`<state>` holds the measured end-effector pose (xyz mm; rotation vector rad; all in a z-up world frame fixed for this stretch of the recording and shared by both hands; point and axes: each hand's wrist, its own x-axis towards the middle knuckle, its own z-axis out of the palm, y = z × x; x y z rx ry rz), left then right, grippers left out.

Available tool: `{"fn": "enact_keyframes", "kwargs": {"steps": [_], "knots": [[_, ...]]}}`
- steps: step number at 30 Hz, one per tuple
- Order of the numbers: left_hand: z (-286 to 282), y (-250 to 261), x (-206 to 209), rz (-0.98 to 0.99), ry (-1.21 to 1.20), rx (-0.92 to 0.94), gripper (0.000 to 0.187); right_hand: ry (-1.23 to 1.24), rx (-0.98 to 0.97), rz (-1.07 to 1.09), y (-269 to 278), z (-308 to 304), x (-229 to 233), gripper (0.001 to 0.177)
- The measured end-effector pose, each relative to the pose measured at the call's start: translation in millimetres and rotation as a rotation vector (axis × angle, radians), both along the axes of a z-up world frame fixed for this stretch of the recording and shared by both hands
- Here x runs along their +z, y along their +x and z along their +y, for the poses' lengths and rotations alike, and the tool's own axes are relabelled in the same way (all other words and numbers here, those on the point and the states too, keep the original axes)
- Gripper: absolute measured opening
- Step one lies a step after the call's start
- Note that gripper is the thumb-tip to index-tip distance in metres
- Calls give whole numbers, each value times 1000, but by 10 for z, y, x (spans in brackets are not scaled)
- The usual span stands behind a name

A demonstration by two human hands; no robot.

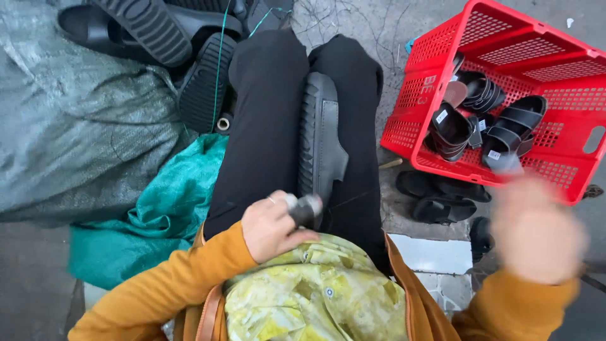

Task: Hand-sewing the soles of black sandals using a needle and thread while sitting on the ground.

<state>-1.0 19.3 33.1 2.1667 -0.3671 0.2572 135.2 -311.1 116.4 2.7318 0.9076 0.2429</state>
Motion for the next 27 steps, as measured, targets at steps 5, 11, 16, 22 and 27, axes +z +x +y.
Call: {"fn": "enact_keyframes", "kwargs": {"steps": [5,11,16,22,27], "knots": [[-28,-71,-278,329,343,31,27,588,153,1077,-294,924,-439,58],[266,599,-109,598,-974,-90,25,863,127,1078,-389,1034,-739,20],[337,1051,-359,771,-1356,280,45,845,271,1077,-234,1240,-845,27],[726,865,119,-105,377,356,18,449,476,602,-299,1159,-732,39],[114,264,-165,114,-46,141,56,325,517,446,-284,1221,-666,41]]}}
